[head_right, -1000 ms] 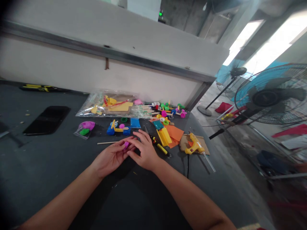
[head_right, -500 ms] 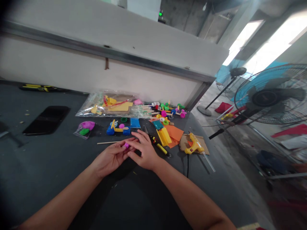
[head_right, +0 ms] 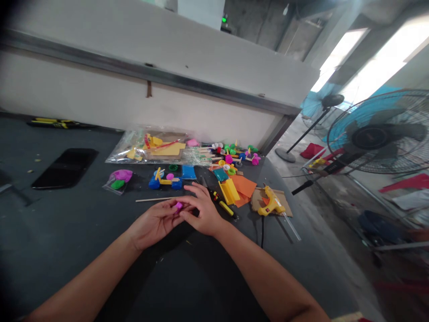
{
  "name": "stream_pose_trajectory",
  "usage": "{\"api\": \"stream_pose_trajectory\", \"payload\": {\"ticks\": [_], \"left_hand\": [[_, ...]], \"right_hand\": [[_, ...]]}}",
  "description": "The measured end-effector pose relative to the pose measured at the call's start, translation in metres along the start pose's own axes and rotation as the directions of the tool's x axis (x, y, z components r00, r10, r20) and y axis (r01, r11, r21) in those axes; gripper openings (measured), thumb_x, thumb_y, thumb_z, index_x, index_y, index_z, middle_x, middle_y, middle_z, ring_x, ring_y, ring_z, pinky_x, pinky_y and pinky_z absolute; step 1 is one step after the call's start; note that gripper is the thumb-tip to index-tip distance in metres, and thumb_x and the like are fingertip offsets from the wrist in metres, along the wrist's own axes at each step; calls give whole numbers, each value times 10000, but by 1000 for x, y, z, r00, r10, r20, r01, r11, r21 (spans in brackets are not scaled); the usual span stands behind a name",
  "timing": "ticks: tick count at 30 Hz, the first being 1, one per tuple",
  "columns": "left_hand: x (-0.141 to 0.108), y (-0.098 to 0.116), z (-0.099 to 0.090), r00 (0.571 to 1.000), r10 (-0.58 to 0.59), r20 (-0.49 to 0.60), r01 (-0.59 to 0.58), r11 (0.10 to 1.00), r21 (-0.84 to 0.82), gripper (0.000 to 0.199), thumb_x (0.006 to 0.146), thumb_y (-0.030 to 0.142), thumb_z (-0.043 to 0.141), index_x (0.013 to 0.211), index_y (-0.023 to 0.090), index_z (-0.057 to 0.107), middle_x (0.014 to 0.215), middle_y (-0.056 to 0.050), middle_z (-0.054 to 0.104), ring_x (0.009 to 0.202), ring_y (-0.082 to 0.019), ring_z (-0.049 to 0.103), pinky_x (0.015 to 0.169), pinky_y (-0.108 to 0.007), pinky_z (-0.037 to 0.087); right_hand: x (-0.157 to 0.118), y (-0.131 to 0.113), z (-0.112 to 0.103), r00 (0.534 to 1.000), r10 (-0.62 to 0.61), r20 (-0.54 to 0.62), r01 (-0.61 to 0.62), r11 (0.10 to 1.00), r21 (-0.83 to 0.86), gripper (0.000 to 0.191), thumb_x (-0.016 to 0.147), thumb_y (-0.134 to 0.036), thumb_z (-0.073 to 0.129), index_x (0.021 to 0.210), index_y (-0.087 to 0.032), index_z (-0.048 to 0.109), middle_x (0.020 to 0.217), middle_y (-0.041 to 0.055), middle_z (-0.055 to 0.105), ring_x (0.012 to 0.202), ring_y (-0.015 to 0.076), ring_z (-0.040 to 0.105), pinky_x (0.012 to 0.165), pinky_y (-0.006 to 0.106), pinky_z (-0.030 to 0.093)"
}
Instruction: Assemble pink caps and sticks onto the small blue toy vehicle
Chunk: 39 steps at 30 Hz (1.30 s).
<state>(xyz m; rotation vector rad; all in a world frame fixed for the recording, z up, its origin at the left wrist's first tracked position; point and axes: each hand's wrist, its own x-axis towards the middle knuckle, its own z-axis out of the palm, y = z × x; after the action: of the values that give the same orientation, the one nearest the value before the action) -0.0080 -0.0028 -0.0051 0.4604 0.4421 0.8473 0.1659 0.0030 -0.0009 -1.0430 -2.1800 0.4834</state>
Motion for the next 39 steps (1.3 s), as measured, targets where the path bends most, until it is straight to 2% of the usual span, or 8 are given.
{"api": "stream_pose_trajectory", "payload": {"ticks": [5, 9, 15, 20, 24, 33, 39], "left_hand": [[0, 2, 0, 1000, -20, -9, 20, 1000, -22, 319, 798, 21, 516, 1093, 89, 618, 1065, -129, 678, 972, -178, 643, 906, -270, 486], [0, 3, -1, 998, -26, -53, 24, 999, -39, 299, 809, 39, 514, 1087, 87, 613, 1076, -140, 673, 964, -183, 645, 929, -307, 478], [3, 1, -4, 992, 1, -122, -2, 1000, -15, 315, 806, 21, 526, 1107, 82, 596, 1060, -138, 679, 926, -176, 659, 934, -322, 480], [2, 1, -3, 994, -3, -113, 1, 1000, -12, 303, 813, 25, 520, 1104, 65, 592, 1034, -153, 685, 988, -203, 642, 942, -325, 476], [1, 2, -3, 991, -11, -137, 7, 1000, -27, 299, 810, 30, 528, 1096, 84, 598, 997, -121, 699, 878, -166, 672, 909, -315, 500], [2, 1, -3, 990, -4, -142, 6, 1000, 16, 280, 821, 51, 529, 1087, 90, 607, 1040, -130, 689, 948, -175, 655, 910, -298, 497], [3, 1, -3, 986, -4, -168, 4, 1000, 2, 263, 820, 56, 536, 1068, 85, 619, 1001, -110, 700, 888, -156, 668, 912, -306, 502]], "right_hand": [[1, 2, 1, 998, 20, -65, -17, 999, 36, 170, 802, -306, 612, 957, -256, 664, 1260, 56, 531, 1301, 251, 339, 1052, 473, 314], [1, 4, 2, 991, 32, -129, -29, 999, 25, 125, 788, -302, 640, 893, -243, 672, 1213, 61, 562, 1261, 240, 393, 1045, 462, 326], [1, 9, 4, 986, 43, -158, -43, 999, 3, 110, 770, -314, 667, 870, -274, 685, 1186, 32, 579, 1251, 238, 401, 1033, 468, 343], [1, 10, 4, 986, 15, -168, -14, 1000, 10, 207, 768, -299, 671, 974, -280, 678, 1185, 41, 580, 1240, 230, 411, 1034, 447, 347], [1, 10, 4, 985, 8, -171, -7, 1000, 3, 129, 778, -300, 661, 900, -276, 695, 1173, 37, 587, 1237, 236, 412, 1027, 448, 352], [1, 7, 2, 985, -5, -170, 4, 1000, -10, 184, 748, -311, 690, 929, -277, 677, 1170, 42, 586, 1234, 246, 413, 1020, 460, 360], [0, 9, 3, 980, -5, -197, -3, 999, -39, 106, 778, -307, 658, 872, -263, 682, 1142, 41, 599, 1230, 242, 415, 1021, 457, 354]]}}
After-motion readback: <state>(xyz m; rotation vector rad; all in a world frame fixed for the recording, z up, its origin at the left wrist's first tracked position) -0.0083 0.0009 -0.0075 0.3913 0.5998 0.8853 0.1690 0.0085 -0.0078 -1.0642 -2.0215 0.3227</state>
